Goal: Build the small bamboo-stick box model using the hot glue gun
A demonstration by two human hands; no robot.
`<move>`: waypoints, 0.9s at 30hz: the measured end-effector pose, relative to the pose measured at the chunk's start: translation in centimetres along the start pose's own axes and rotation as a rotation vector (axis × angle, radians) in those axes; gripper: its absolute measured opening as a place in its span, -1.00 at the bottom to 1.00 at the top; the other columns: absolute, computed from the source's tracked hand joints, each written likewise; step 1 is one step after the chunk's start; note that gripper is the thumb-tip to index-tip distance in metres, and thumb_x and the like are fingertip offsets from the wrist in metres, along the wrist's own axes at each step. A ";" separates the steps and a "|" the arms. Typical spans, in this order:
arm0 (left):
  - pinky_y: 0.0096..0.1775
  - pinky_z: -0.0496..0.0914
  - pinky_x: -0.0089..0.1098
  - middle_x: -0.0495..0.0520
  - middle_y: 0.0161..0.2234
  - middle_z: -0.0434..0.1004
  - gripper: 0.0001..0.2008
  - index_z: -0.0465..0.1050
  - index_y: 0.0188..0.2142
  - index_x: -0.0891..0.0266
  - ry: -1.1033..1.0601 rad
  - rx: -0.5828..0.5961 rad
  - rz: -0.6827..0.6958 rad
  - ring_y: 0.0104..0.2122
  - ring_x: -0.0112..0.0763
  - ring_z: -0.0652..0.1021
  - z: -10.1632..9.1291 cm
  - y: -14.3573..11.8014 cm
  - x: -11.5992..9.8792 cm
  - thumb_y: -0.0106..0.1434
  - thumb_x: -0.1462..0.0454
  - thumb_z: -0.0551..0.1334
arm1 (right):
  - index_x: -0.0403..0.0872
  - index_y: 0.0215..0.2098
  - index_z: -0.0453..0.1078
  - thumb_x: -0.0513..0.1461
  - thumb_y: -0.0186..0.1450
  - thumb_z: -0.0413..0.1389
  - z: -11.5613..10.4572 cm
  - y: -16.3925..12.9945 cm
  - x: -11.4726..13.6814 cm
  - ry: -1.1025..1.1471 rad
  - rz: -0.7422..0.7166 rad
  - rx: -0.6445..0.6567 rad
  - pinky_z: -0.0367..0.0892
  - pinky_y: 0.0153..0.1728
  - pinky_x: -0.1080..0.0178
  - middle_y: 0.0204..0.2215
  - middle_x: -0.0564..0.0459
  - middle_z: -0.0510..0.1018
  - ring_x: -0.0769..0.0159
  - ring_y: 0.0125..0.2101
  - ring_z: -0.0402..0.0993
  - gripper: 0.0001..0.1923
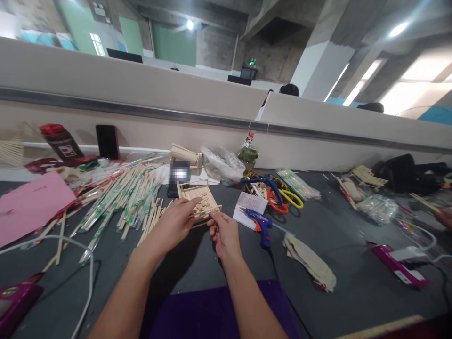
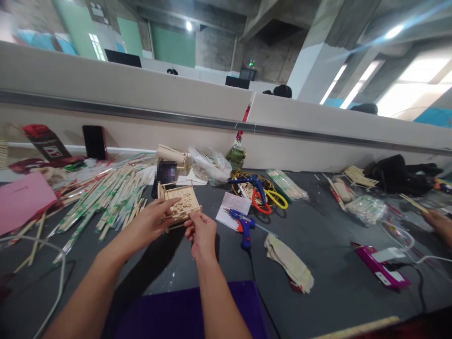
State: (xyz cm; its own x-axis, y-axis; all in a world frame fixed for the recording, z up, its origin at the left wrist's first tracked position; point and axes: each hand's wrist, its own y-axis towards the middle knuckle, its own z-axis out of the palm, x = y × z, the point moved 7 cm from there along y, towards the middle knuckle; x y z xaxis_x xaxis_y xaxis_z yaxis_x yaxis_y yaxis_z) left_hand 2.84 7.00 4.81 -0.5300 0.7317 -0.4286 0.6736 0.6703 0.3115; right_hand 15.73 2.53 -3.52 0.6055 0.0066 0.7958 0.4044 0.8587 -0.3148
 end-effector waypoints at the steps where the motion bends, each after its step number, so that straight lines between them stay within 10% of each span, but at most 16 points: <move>1: -0.03 0.35 -0.21 0.19 -0.09 0.45 -0.50 0.20 0.21 0.22 0.004 0.004 -0.001 -0.06 -0.21 0.45 0.1 0.0 0.1 0.28 0.38 0.09 | -0.14 -0.53 0.38 -0.12 -0.06 0.31 0.0 0.0 0.0 -0.001 0.000 -0.002 -0.09 -0.85 0.52 -0.72 0.14 0.47 0.56 -0.82 0.21 -0.71; 27: 0.00 0.34 -0.19 0.16 -0.09 0.48 -0.47 0.21 0.22 0.18 0.024 -0.044 0.017 -0.01 -0.20 0.44 0.6 0.2 0.5 0.25 0.41 0.12 | -0.13 -0.50 0.35 -0.07 -0.05 0.32 -0.2 0.1 0.3 -0.023 -0.014 -0.006 -0.07 -0.84 0.51 -0.71 0.15 0.47 0.55 -0.82 0.22 -0.66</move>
State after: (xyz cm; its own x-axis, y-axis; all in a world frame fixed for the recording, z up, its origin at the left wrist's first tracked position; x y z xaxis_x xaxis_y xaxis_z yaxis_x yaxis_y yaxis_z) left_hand 2.97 7.38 4.18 -0.5313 0.7452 -0.4030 0.6594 0.6624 0.3556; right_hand 16.10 2.53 -3.48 0.5835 0.0065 0.8121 0.4168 0.8558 -0.3063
